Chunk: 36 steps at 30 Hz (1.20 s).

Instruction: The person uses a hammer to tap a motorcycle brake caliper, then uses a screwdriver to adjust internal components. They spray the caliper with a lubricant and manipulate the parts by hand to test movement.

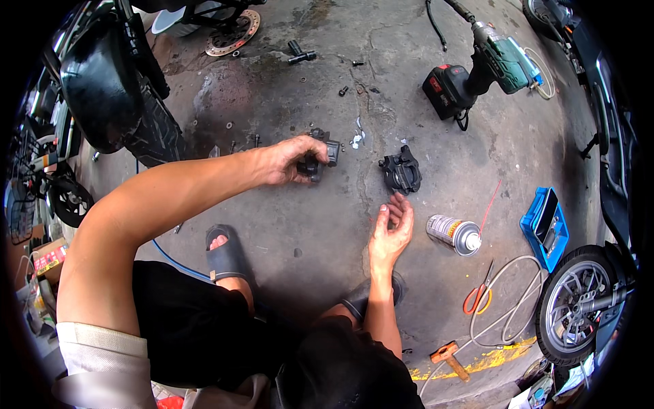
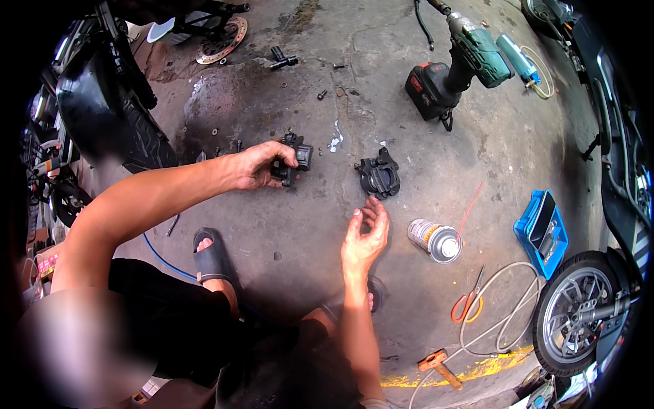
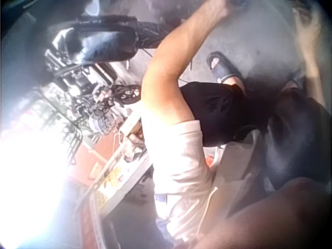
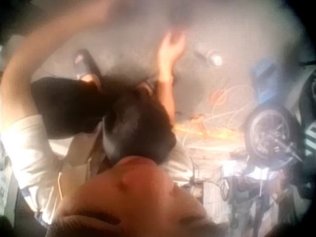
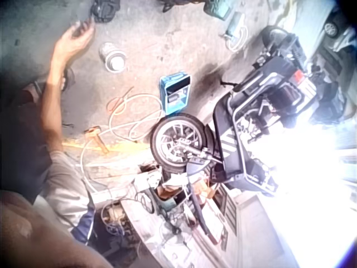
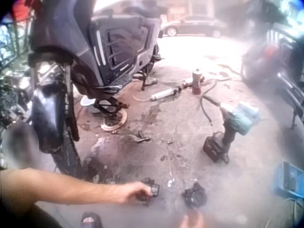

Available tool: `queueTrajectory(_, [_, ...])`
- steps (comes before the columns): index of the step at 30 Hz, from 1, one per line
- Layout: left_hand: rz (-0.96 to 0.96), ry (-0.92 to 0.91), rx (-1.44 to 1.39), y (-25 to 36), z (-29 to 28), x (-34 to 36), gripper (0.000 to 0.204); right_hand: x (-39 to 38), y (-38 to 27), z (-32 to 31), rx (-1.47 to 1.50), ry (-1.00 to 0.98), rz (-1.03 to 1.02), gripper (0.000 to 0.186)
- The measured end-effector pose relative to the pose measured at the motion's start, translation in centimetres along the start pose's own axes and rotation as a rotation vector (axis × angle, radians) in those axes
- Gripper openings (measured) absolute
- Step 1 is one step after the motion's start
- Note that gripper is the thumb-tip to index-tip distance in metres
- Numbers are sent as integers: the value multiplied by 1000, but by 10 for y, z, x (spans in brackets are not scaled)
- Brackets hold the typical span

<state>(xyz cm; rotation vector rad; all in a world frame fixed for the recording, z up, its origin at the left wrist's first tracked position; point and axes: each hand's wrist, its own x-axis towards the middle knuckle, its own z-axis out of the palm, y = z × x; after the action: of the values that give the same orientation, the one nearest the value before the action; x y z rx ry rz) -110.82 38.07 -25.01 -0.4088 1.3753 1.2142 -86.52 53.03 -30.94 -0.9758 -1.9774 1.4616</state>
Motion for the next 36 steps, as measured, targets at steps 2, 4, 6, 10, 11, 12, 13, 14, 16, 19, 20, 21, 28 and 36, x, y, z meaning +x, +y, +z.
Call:
queueTrajectory(2, [-3,7,1,0,0,0,19,-2,4,1,15,-2,17,39])
queueTrajectory(4, [-9,11,-3,0,2,1,20,-4,4,1,25,5,38,38])
queueTrajectory(6, [-13,-1,-4,1,2,1,22,-5,7,0,21,-3,53,38])
queueTrajectory(10, [-6,-19,-8,1,4,1,25,-5,8,-3,19,-20,69,38])
queueTrajectory(11, [-7,-20,-9,1,4,1,25,-5,7,-4,19,-22,69,38])
queueTrajectory(12, [-8,-21,-9,1,3,2,26,-4,6,-4,19,-24,68,38])
queueTrajectory(13, [-9,-22,-9,1,2,2,26,-4,5,-4,20,-26,68,38])
queueTrajectory(14, [-14,-23,-8,1,1,3,26,-4,5,-4,20,-27,70,38])
queueTrajectory(16, [-23,-25,-7,0,0,3,26,-3,5,-3,23,-28,75,38])
queueTrajectory(19, [-18,-4,-5,0,0,3,26,-2,3,-3,34,-27,75,37])
queueTrajectory(20, [-15,-10,-8,0,0,3,26,-1,2,-4,16,-7,52,37])
queueTrajectory(21, [-12,-14,-11,0,0,1,25,1,-3,-4,-1,12,29,37])
queueTrajectory(28, [119,119,131,-1,16,-12,62,26,-4,-8,-158,156,-123,37])
queueTrajectory(36, [377,35,818,6,9,-9,103,32,-23,-3,-111,113,-120,37])
